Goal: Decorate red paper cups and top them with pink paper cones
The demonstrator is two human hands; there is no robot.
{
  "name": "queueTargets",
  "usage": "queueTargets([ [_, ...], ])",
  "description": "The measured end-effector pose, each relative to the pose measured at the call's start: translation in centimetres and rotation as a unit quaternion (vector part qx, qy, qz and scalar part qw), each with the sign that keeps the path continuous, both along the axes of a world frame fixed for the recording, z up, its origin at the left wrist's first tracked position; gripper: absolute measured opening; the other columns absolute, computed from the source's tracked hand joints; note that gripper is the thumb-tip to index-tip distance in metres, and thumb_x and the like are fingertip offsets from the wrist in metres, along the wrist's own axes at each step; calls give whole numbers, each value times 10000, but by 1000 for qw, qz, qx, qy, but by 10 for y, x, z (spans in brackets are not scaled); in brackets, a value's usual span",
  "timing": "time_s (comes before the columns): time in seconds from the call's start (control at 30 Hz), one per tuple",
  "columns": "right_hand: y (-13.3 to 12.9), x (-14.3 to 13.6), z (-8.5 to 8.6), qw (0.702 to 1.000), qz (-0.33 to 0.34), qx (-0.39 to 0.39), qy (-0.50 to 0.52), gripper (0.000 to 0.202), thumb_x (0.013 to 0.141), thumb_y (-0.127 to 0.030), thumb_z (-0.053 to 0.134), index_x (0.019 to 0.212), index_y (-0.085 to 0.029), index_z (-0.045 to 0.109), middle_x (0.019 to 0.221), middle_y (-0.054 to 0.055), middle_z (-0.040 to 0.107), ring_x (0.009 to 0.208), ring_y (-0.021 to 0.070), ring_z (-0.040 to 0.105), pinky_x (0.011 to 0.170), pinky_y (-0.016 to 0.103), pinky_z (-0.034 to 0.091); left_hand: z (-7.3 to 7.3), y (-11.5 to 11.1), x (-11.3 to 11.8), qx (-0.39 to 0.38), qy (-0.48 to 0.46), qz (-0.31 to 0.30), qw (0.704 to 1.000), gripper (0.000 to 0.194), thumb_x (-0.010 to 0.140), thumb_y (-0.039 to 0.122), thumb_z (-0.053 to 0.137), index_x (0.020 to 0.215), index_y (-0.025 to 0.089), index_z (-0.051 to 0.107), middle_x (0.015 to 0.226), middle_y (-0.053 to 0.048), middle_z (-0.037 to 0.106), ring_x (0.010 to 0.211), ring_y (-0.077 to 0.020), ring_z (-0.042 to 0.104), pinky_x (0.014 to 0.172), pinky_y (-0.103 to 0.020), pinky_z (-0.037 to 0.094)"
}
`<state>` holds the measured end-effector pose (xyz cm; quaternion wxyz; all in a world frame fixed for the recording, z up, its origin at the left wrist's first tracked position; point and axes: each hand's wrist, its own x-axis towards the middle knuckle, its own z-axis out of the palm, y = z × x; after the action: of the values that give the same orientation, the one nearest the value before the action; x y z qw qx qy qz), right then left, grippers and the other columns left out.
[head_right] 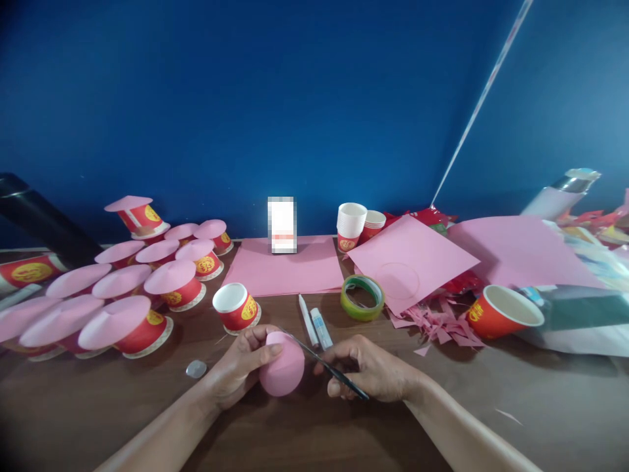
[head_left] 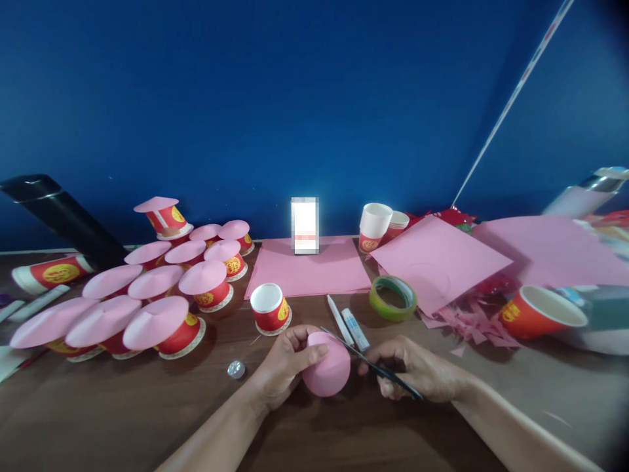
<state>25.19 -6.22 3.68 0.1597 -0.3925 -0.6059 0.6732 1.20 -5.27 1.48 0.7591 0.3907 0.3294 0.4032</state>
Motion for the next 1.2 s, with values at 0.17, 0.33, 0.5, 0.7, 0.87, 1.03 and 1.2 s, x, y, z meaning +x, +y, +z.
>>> queueTargets([
  [0.17,-1,0,-2,1000,-10,-1,2,322,707,-302,652,967,-111,643,590,-20,557,487,56,470,462,148,363,0,0,0,-2,-3,-1,1000,170,678,228,702,751,106,608,701,-37,589,601,-90,498,561,-211,366],
  [0.33,-1,0,-3,1000,-14,-9,7,329,711,-311,653,973,-112,641,602,-14,558,499,57,471,470,148,368,1,-1,0,-1,-1,4,1000,170,677,230,705,745,108,607,704,-37,589,607,-91,499,567,-211,367],
  [0.5,-1,0,-3,1000,-14,-11,5,315,710,-285,652,972,-110,643,590,-15,547,494,54,466,465,142,359,2,-2,0,-4,3,4,1000,178,671,237,709,741,106,610,693,-38,586,597,-91,498,561,-212,365],
  [0.7,-1,0,-1,1000,-17,-12,8,309,711,-295,656,960,-111,646,584,-18,548,484,51,455,461,145,360,2,-1,0,-4,-2,7,1000,179,660,243,716,723,116,607,675,-25,583,584,-90,496,553,-209,364],
  [0.87,-2,0,-5,1000,-21,-13,7,301,713,-293,660,952,-112,645,591,-16,551,483,47,454,460,142,367,1,-2,1,-6,-2,6,1000,187,657,244,718,717,113,599,657,-21,579,569,-84,491,541,-204,362],
  [1.03,-2,-1,-6,999,-31,-10,17,332,708,-349,678,926,-102,636,594,-17,543,464,43,442,461,159,379,2,-2,0,-6,0,9,1000,176,668,237,710,717,117,590,645,-13,572,560,-79,488,532,-201,368],
  [1.2,1,-2,-3,994,-61,55,70,448,727,-449,647,1001,-105,560,625,-15,515,518,75,471,505,206,402,2,-2,0,-17,-2,11,1000,183,655,229,720,721,124,586,656,-11,565,572,-83,488,537,-203,378],
])
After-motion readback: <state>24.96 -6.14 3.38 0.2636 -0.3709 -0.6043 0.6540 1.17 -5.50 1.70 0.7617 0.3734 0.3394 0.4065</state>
